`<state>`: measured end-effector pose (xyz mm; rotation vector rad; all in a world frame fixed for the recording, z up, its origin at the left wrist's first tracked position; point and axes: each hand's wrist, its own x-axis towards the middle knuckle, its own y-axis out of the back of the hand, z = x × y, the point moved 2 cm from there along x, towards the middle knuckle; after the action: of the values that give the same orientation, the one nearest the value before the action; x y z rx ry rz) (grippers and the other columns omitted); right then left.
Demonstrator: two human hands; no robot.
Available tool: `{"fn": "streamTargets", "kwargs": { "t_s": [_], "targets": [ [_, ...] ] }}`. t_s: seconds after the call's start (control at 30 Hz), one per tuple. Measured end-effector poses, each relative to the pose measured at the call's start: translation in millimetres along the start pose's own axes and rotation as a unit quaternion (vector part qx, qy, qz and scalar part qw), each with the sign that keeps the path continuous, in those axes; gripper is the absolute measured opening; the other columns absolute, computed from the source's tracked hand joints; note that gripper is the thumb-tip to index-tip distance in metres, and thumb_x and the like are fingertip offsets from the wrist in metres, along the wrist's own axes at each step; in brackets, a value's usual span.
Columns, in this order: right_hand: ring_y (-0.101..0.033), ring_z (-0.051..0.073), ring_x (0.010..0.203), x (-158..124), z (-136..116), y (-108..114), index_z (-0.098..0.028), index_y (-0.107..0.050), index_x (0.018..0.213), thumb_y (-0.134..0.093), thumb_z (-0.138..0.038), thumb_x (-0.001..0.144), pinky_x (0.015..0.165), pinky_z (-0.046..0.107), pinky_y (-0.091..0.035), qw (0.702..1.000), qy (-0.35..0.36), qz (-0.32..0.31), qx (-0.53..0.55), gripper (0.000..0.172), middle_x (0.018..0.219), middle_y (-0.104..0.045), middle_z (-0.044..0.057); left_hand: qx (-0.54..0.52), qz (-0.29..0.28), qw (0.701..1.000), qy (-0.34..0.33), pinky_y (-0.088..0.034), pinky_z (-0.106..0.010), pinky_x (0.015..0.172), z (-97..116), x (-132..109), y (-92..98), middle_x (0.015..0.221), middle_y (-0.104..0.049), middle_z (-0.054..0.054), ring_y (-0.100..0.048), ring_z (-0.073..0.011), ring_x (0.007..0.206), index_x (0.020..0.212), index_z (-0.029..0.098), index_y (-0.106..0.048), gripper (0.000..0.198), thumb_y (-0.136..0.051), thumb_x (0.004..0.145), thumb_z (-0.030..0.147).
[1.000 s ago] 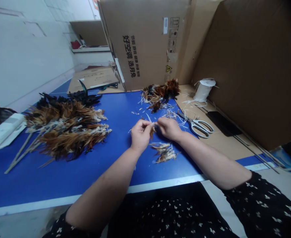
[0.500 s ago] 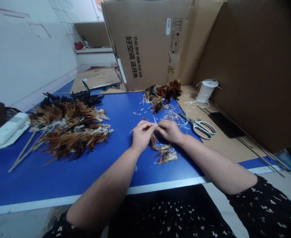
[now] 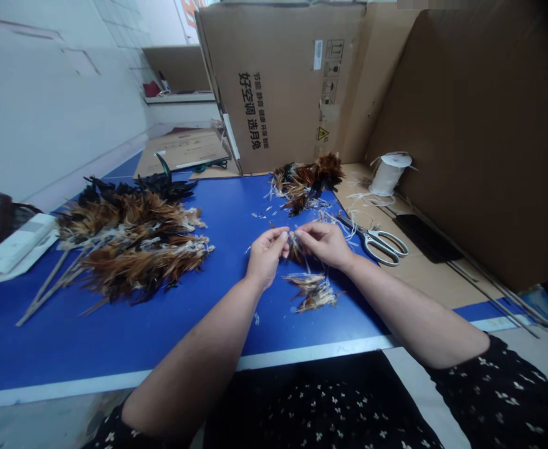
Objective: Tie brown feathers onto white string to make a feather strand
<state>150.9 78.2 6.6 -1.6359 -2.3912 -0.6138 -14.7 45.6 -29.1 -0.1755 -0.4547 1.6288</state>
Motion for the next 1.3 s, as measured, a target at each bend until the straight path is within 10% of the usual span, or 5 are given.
{"fn": "streamTargets", "kwargs": {
  "t_s": [0.53, 0.8, 1.3],
  "targets": [
    [-0.047, 0.010, 0.044, 1.0, 1.2, 3.7, -0.018, -0.061, 0.076, -0.067, -0.065, 0.088, 0.044, 0.023, -0.037, 0.999, -0.040, 0.019, -0.007, 0.049, 0.055, -0.055, -0.003, 0.026, 0.017, 0.999, 0.027, -0.036, -0.018, 0.046, 5.9, -1.4, -4.2, 0.071, -0.067, -0.003, -0.053, -0.0067, 0.054, 0.092, 0.012, -0.075, 0.036, -0.090, 0.071, 0.038],
    [-0.051, 0.011, 0.059, 0.7, 4.9, 7.4, -0.014, -0.068, 0.080, -0.071, -0.058, 0.087, 0.057, 0.024, -0.043, 0.981, -0.011, -0.182, -0.068, 0.045, 0.070, -0.065, 0.001, 0.027, 0.046, 0.999, 0.006, -0.035, -0.019, 0.047, 7.4, 2.3, -0.3, 0.066, -0.065, -0.002, -0.052, -0.0072, 0.053, 0.089, 0.012, -0.074, 0.038, -0.090, 0.070, 0.040],
    [-0.053, 0.015, 0.068, 4.6, 4.2, 15.9, -0.017, -0.066, 0.080, -0.061, -0.048, 0.096, 0.064, 0.026, -0.043, 0.981, 0.094, -0.004, -0.171, 0.035, 0.074, -0.062, 0.002, 0.110, -0.002, 0.994, 0.019, -0.046, -0.022, 0.061, -2.2, 2.3, 0.3, 0.075, -0.071, -0.004, -0.059, -0.0101, 0.061, 0.087, 0.013, -0.075, 0.032, -0.087, 0.072, 0.038]
  ]
}}
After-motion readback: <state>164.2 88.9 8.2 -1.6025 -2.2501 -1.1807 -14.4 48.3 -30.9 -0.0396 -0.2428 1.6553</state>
